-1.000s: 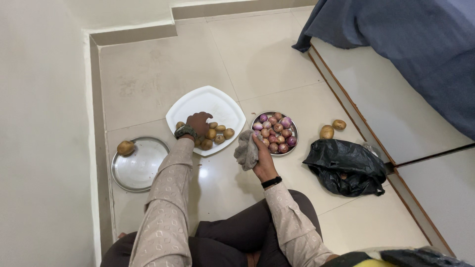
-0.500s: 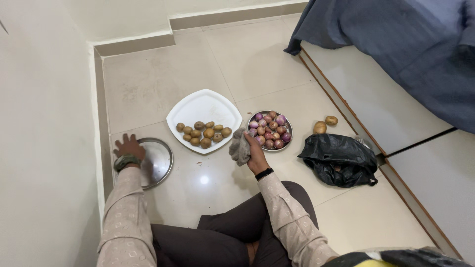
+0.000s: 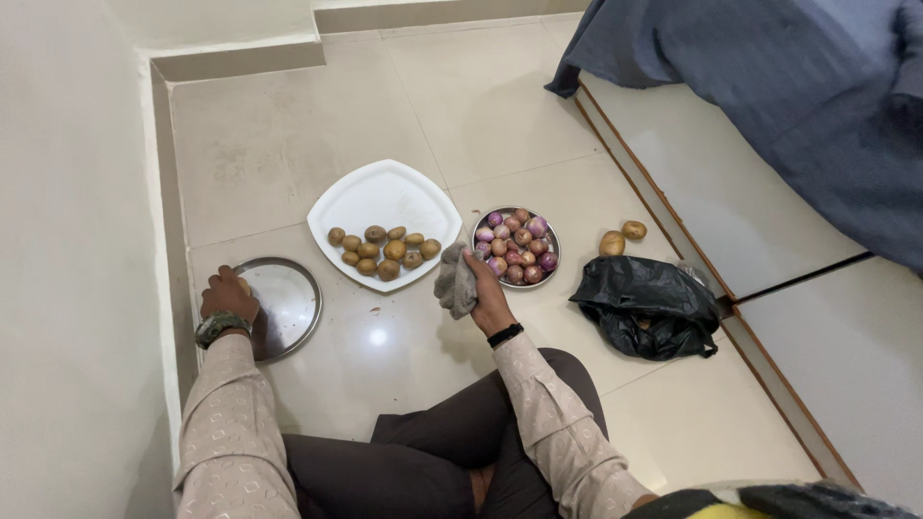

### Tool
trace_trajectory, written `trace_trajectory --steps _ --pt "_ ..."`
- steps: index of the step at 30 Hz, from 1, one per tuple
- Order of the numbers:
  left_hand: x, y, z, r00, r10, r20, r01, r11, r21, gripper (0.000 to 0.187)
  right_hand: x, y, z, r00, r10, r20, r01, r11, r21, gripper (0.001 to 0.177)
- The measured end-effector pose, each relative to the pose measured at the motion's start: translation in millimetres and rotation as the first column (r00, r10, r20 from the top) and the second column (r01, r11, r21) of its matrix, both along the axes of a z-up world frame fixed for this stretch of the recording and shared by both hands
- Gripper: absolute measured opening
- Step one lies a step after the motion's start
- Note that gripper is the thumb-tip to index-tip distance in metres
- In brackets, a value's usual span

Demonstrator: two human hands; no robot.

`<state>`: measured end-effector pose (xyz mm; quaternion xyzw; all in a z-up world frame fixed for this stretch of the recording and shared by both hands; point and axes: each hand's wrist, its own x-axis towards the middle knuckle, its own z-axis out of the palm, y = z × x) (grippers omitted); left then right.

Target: The person sits on the floor and wipes potatoes with a cloth, moving them from a metal plate to a white tray. They handle the potatoes one at a time, rubbing each with the cloth before placing it on the tray.

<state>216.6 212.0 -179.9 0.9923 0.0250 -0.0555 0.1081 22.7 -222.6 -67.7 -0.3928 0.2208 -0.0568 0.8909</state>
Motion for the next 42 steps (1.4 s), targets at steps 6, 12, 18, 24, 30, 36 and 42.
trace_trajectory --steps 6,12,18,24,30,36,42 --pt "-10 -20 14 0.971 0.236 -0.040 -0.229 0.866 -0.446 0.064 -1 3 -3 0.998 0.040 0.052 -0.041 0.999 0.008 0.030" --pt "-33 -72 67 0.965 0.244 -0.100 -0.193 0.397 -0.897 0.065 3 -12 -22 0.992 -0.019 0.123 -0.010 0.974 0.227 0.023" --pt "-96 -103 125 0.958 0.119 -0.261 -0.255 -0.060 -0.965 0.062 3 -36 -25 0.947 -0.171 0.273 0.090 0.954 0.286 0.027" --pt "-146 -121 143 0.973 0.037 -0.229 -0.211 -0.267 -0.940 0.061 -7 -32 0 0.913 -0.248 0.324 0.203 0.965 0.168 0.039" --pt "-160 -152 147 0.993 -0.036 -0.116 -0.122 -0.268 -0.956 0.063 -30 25 37 0.919 -0.098 0.383 0.171 0.972 -0.163 0.049" --pt "-174 -186 124 0.969 -0.245 0.001 -0.046 -0.184 -0.982 0.050 -45 91 41 0.839 0.295 0.457 0.285 0.477 -0.831 0.048" --pt "-199 -201 130 0.912 -0.380 0.157 0.185 0.039 -0.982 0.050 -40 95 31 0.929 0.143 0.341 0.059 0.853 -0.518 0.044"
